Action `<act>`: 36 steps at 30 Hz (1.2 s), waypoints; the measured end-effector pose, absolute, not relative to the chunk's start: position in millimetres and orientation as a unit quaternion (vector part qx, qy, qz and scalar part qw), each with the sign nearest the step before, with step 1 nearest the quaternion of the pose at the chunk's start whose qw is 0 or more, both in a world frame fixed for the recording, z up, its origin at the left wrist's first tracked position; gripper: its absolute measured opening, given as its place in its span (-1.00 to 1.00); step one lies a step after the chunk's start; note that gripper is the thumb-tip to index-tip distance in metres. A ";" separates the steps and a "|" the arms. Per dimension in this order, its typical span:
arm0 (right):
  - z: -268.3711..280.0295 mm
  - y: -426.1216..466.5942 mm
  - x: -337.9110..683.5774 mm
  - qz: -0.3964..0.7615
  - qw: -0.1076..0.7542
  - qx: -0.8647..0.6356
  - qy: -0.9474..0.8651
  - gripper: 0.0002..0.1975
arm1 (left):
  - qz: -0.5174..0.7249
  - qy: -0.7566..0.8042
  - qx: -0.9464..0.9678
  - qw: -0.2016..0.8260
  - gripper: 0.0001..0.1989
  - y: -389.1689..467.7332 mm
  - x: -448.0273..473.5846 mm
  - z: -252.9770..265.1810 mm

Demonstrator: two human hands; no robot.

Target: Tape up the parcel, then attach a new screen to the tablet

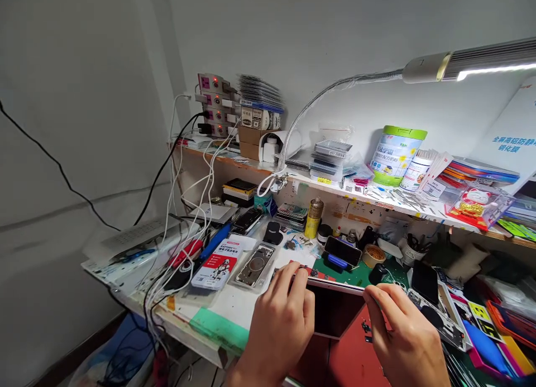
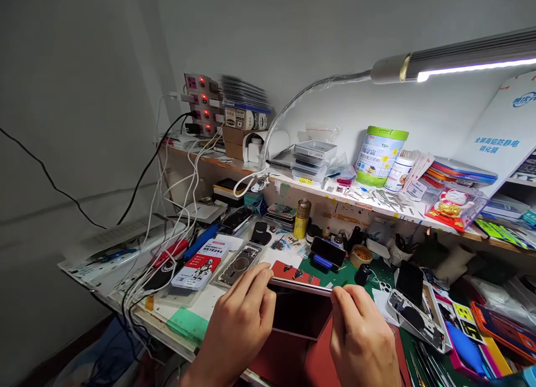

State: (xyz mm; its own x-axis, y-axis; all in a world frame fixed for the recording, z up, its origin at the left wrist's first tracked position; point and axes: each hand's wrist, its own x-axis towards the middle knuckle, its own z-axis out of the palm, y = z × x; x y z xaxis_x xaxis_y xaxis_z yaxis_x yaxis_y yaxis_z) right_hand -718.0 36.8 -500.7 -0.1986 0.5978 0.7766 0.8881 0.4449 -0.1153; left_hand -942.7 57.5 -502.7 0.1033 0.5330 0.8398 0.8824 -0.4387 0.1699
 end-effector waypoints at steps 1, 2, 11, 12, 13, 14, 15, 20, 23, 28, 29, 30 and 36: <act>-500.0 36.9 -718.5 -0.184 0.395 -0.496 -0.751 -0.82 | -0.454 -0.494 -0.718 0.187 -0.68 57.8 -944.0 -501.8; -499.2 36.9 -718.9 -0.184 0.395 -0.498 -0.750 -0.81 | -0.455 -0.493 -0.719 0.182 -0.67 58.0 -945.0 -501.0; -497.7 35.7 -719.8 -0.190 0.377 -0.509 -0.750 -0.79 | -0.453 -0.505 -0.718 0.156 -0.71 59.8 -948.0 -499.1; -497.7 35.8 -720.1 -0.190 0.374 -0.512 -0.749 -0.79 | -0.454 -0.506 -0.718 0.149 -0.71 60.1 -948.6 -499.0; -497.5 35.9 -720.5 -0.191 0.374 -0.513 -0.749 -0.79 | -0.455 -0.506 -0.718 0.143 -0.72 60.4 -949.4 -498.8; -497.2 35.8 -720.9 -0.191 0.372 -0.514 -0.749 -0.79 | -0.456 -0.507 -0.718 0.137 -0.72 60.8 -950.2 -498.7; -496.8 35.7 -721.2 -0.190 0.370 -0.516 -0.749 -0.79 | -0.458 -0.507 -0.718 0.132 -0.72 61.2 -950.9 -498.7; -495.3 35.2 -721.4 -0.175 0.359 -0.523 -0.753 -0.79 | -0.461 -0.507 -0.718 0.117 -0.73 62.2 -951.8 -498.9; -496.3 37.3 -719.6 -0.183 0.364 -0.517 -0.753 -0.77 | -0.460 -0.514 -0.718 0.100 -0.72 62.3 -951.2 -498.0; -498.3 40.8 -716.7 -0.184 0.352 -0.518 -0.757 -0.78 | -0.458 -0.517 -0.719 0.078 -0.71 63.1 -954.5 -496.8; -498.6 41.2 -716.5 -0.184 0.351 -0.518 -0.758 -0.78 | -0.460 -0.516 -0.719 0.073 -0.71 63.1 -955.7 -497.0; -498.8 41.5 -716.3 -0.185 0.352 -0.517 -0.758 -0.78 | -0.464 -0.515 -0.717 0.068 -0.70 62.9 -956.9 -497.3; -497.7 42.4 -715.5 -0.183 0.352 -0.515 -0.760 -0.76 | -0.483 -0.514 -0.708 0.033 -0.68 61.0 -960.6 -497.1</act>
State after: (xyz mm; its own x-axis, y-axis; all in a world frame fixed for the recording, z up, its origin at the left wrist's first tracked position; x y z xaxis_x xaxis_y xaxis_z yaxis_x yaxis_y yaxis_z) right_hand -715.5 42.4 -497.7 -0.2207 0.6543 0.7233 0.9117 0.4018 -0.0853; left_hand -960.6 61.0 -497.1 0.0033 0.6963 0.7178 0.7596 -0.4685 0.4510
